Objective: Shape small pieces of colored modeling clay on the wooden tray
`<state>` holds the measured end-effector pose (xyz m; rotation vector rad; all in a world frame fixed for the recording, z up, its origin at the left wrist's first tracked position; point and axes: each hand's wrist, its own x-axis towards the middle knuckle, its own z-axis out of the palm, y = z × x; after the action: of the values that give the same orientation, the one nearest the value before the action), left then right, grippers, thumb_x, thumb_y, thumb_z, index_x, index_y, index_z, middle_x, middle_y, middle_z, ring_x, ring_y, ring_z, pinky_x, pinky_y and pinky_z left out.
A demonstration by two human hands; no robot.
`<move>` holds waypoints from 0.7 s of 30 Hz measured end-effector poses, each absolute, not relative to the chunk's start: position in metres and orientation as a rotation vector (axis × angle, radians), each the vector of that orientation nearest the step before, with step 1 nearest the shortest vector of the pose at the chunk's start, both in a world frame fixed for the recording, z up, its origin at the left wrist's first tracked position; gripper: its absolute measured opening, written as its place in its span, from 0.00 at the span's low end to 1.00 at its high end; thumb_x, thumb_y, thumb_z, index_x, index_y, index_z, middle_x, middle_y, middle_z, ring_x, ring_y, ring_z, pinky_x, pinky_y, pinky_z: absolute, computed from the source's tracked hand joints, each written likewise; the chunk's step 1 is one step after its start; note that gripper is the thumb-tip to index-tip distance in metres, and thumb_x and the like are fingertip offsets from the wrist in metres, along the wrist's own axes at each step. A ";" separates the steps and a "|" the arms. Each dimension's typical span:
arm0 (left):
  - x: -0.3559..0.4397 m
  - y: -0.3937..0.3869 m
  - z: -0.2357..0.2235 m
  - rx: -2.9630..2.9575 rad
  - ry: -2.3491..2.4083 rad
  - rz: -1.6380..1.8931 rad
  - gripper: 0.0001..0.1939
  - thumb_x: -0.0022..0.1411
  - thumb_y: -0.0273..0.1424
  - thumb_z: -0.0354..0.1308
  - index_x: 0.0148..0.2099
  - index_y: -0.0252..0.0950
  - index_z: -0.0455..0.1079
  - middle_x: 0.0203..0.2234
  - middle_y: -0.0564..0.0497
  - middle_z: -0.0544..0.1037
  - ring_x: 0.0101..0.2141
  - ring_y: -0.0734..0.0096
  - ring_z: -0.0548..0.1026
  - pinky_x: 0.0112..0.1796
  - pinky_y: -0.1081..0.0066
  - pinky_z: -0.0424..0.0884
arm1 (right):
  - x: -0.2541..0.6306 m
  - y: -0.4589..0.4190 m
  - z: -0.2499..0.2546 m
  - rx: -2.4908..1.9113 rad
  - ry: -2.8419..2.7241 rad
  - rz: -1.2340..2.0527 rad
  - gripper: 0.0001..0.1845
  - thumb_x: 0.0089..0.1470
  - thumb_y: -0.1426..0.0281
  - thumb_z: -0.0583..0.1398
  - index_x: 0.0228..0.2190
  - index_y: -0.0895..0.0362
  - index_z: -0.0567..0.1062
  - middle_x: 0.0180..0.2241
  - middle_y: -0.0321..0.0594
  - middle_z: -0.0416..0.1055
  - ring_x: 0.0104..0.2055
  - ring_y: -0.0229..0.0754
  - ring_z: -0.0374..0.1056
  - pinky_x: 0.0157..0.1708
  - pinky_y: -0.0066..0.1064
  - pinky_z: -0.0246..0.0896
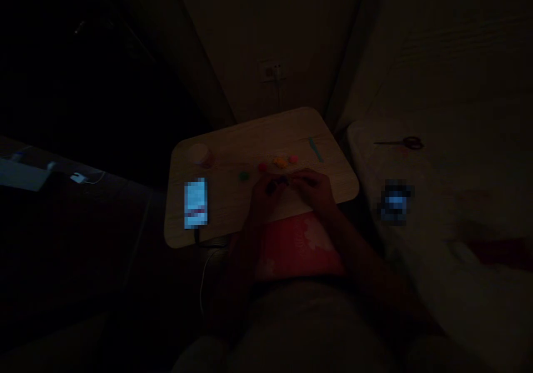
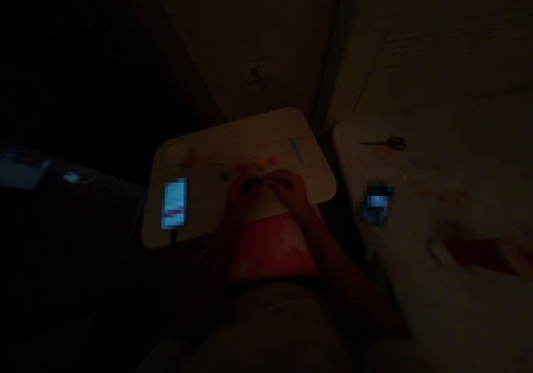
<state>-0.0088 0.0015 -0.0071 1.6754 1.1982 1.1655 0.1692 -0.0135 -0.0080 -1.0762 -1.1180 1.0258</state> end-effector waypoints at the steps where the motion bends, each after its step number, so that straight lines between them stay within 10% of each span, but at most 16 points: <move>1: -0.009 0.001 -0.007 1.671 1.200 1.171 0.08 0.61 0.36 0.66 0.41 0.39 0.78 0.38 0.49 0.82 0.40 0.65 0.78 0.45 0.65 0.73 | 0.169 -0.014 -0.009 -1.067 -1.100 1.053 0.11 0.47 0.64 0.72 0.35 0.51 0.86 0.37 0.40 0.84 0.40 0.44 0.78 0.44 0.37 0.74; 21: -0.008 -0.001 -0.002 1.660 1.219 1.136 0.10 0.57 0.37 0.71 0.36 0.38 0.76 0.30 0.53 0.77 0.31 0.70 0.73 0.35 0.69 0.69 | 0.169 -0.016 -0.007 -1.086 -1.087 1.070 0.08 0.46 0.65 0.73 0.30 0.53 0.84 0.32 0.39 0.84 0.33 0.43 0.78 0.39 0.36 0.74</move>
<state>-0.0081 -0.0012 -0.0021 1.6599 1.2188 1.1361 0.1688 -0.0157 -0.0072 -1.0862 -1.0871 1.0704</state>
